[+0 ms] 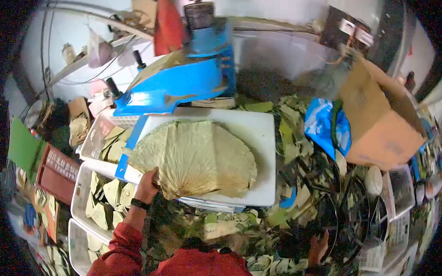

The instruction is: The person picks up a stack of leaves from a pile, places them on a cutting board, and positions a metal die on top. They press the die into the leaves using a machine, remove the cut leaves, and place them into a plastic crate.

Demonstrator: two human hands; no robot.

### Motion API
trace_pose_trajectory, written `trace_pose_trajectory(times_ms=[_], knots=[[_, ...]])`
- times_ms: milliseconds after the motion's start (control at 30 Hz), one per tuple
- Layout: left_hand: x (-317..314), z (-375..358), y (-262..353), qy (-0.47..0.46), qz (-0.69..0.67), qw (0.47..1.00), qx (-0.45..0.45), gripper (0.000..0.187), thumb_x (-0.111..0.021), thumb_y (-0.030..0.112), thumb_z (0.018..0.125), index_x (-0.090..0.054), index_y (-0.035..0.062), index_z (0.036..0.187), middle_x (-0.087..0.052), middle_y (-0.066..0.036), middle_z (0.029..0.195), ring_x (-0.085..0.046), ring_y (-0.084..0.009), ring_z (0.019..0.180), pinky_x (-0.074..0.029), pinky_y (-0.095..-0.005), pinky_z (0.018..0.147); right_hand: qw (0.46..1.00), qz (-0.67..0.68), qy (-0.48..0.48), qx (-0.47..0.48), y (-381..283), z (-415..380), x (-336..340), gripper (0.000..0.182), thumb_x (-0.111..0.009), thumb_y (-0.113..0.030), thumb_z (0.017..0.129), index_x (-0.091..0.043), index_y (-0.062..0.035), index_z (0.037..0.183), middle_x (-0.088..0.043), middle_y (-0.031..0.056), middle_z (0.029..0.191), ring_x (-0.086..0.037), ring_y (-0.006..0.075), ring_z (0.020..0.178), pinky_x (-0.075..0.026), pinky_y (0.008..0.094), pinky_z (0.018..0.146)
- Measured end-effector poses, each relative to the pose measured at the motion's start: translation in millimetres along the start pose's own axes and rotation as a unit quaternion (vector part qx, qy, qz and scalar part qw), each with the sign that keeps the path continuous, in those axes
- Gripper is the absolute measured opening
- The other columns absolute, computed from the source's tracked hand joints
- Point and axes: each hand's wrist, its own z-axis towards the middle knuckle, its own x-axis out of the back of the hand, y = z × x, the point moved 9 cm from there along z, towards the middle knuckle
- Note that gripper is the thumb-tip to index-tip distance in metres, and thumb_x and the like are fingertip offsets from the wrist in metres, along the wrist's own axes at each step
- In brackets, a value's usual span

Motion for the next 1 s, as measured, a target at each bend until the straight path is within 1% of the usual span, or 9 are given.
trace_pose_trajectory(times_ms=[100,233,433,500,533,700,833,867,1000], knots=[[-17.2,-12.2,-49.5,0.042,-0.034,0.997,0.05,0.025,-0.047,0.027,0.095,-0.057,0.005,0.102,-0.061,-0.006,0.094,-0.058,-0.0238,0.087,-0.05,-0.0443,0.075,0.996,0.006,-0.013,0.093,-116.1,-7.0,48.1,0.051,-0.056,-0.009,0.085,-0.043,-0.0058,0.134,-0.055,0.0174,0.123,-0.056,0.0263,0.103,-0.045,0.0389,0.088],[-28.3,-24.2,0.7,0.017,-0.029,0.997,0.073,0.027,-0.046,0.029,0.096,-0.056,0.0048,0.099,-0.061,-0.007,0.092,-0.059,-0.0244,0.084,-0.049,-0.0455,0.077,0.939,-0.053,-0.129,0.315,-323.9,-49.2,-53.7,0.046,-0.056,-0.013,0.086,-0.047,-0.0037,0.13,-0.053,0.0198,0.125,-0.056,0.0333,0.11,-0.047,0.0428,0.087],[-26.3,-6.7,-8.1,-0.059,-0.131,0.983,0.116,0.031,-0.046,0.031,0.096,-0.051,0.0055,0.114,-0.059,-0.01,0.103,-0.057,-0.0276,0.09,-0.047,-0.0486,0.083,0.848,-0.075,-0.286,0.44,-506.6,-81.8,-237.8,0.053,-0.062,-0.016,0.079,-0.05,-0.0226,0.131,-0.065,0.0174,0.094,-0.064,0.0297,0.072,-0.049,0.0381,0.063],[-16.8,-5.0,-15.2,-0.029,-0.133,0.986,0.096,0.033,-0.048,0.034,0.095,-0.051,0.0054,0.112,-0.06,-0.009,0.099,-0.059,-0.0252,0.088,-0.05,-0.0477,0.077,0.805,-0.13,-0.313,0.487,-523.8,-89.2,-291.0,0.057,-0.063,-0.017,0.078,-0.047,-0.0277,0.132,-0.065,0.0169,0.083,-0.061,0.0306,0.067,-0.048,0.0397,0.059],[-21.3,-13.2,-10.1,-0.044,-0.124,0.986,0.101,0.031,-0.048,0.035,0.095,-0.053,0.006,0.106,-0.06,-0.007,0.092,-0.059,-0.0233,0.082,-0.05,-0.0458,0.072,0.796,-0.274,-0.361,0.4,-519.7,-91.0,-316.6,0.061,-0.064,-0.019,0.077,-0.045,-0.0299,0.134,-0.062,0.0164,0.074,-0.058,0.0323,0.061,-0.046,0.0414,0.056],[-39.8,-38.2,14.8,-0.061,-0.062,0.988,0.125,0.027,-0.049,0.033,0.095,-0.056,0.0077,0.092,-0.057,-0.002,0.071,-0.056,-0.0187,0.065,-0.046,-0.0389,0.059,0.779,-0.254,-0.325,0.471,-501.8,-87.0,-360.7,0.065,-0.066,-0.018,0.078,-0.041,-0.0313,0.137,-0.057,0.0159,0.061,-0.055,0.0316,0.053,-0.042,0.0425,0.05],[-45.0,-72.3,17.9,-0.008,-0.027,0.999,-0.026,0.014,-0.051,0.012,0.091,-0.049,0.0013,0.099,-0.057,-0.007,0.087,-0.058,-0.0182,0.072,-0.045,-0.033,0.06,0.776,-0.234,-0.333,0.483,-503.0,-86.4,-360.2,0.068,-0.067,-0.015,0.076,-0.04,-0.0294,0.137,-0.056,0.0165,0.06,-0.055,0.0317,0.052,-0.043,0.0425,0.049],[-33.3,-79.7,5.6,-0.004,0.131,0.99,0.051,0.029,-0.047,0.004,0.09,-0.046,-0.0015,0.119,-0.056,-0.008,0.112,-0.058,-0.0162,0.093,-0.048,-0.0312,0.081,0.774,-0.218,-0.327,0.496,-502.5,-85.8,-361.7,0.068,-0.067,-0.015,0.076,-0.04,-0.029,0.137,-0.056,0.0164,0.06,-0.055,0.0317,0.052,-0.043,0.0426,0.049],[-51.9,-82.0,7.8,-0.012,0.007,0.999,-0.043,0.037,-0.044,-0.005,0.086,-0.045,-0.0019,0.123,-0.056,-0.007,0.114,-0.056,-0.016,0.1,-0.045,-0.0287,0.086,0.774,-0.183,-0.319,0.515,-502.4,-86.4,-361.1,0.068,-0.068,-0.015,0.076,-0.041,-0.0278,0.137,-0.056,0.0163,0.06,-0.055,0.0318,0.051,-0.043,0.043,0.048]])
